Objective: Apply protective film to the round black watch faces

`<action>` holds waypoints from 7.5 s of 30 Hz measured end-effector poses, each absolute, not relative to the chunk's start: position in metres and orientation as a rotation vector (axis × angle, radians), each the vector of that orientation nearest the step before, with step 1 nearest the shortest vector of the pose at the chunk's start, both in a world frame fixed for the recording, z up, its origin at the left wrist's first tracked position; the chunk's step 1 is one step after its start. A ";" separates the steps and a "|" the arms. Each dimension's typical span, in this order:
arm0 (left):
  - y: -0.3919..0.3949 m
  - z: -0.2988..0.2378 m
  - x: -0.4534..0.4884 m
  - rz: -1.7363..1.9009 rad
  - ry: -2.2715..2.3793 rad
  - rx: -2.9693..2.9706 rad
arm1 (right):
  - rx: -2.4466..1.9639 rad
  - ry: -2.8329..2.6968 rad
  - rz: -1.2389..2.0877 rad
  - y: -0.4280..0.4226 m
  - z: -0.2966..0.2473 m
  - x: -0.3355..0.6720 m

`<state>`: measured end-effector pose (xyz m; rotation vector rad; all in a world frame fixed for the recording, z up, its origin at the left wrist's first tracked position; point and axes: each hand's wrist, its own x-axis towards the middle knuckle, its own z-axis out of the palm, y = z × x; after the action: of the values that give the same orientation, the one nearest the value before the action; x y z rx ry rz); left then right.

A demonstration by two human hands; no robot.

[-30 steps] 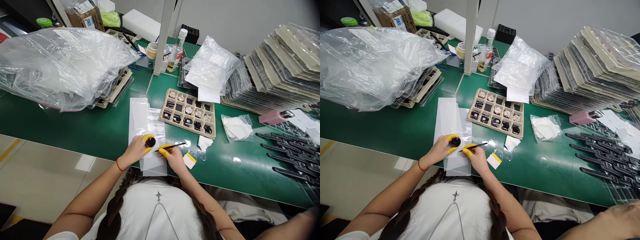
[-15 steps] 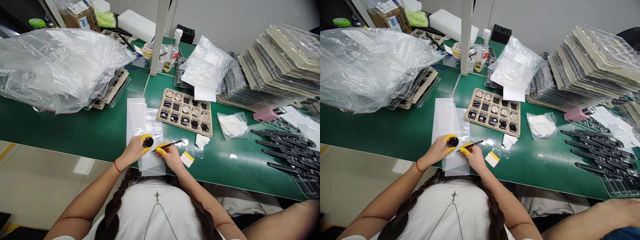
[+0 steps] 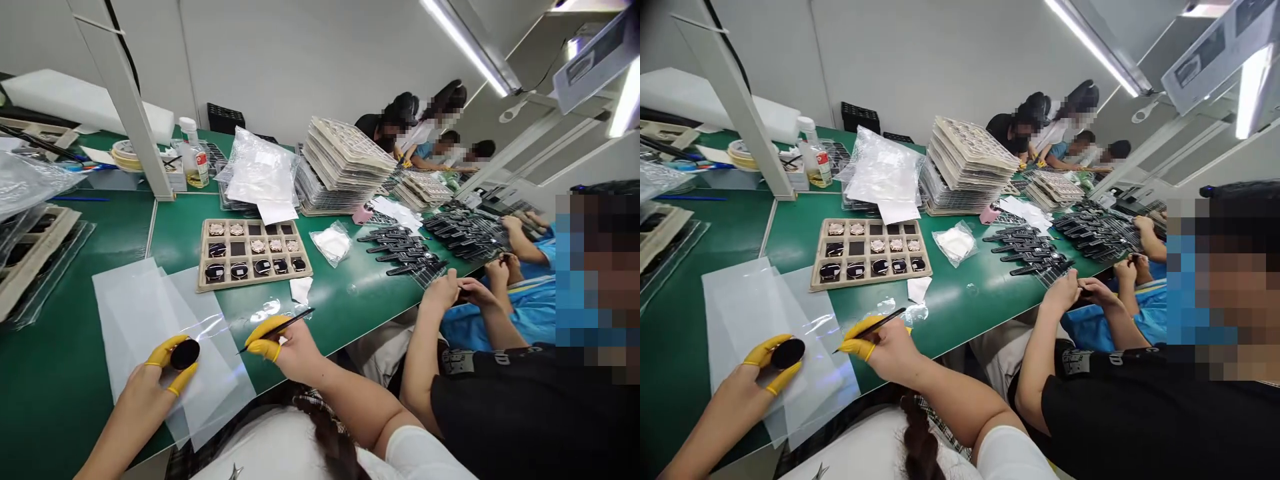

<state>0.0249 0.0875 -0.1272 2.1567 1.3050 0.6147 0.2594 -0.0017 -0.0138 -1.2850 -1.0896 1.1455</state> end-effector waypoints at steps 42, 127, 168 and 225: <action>0.028 -0.024 0.107 0.559 0.723 1.778 | -1.370 -0.934 1.008 -0.026 -0.009 0.302; 0.032 -0.100 0.116 0.341 0.872 2.333 | -1.751 -2.334 0.431 0.002 -0.078 0.297; 0.033 -0.100 0.127 0.371 0.970 2.478 | -1.337 -2.441 -0.122 -0.051 -0.105 0.285; 0.030 -0.103 0.131 0.367 0.960 2.562 | -1.926 -1.721 0.060 -0.031 -0.117 0.303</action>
<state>0.1309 0.0298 -0.1032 2.5624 0.9596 0.3671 0.3033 -0.0306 -0.1167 -1.9257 -1.7209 0.0603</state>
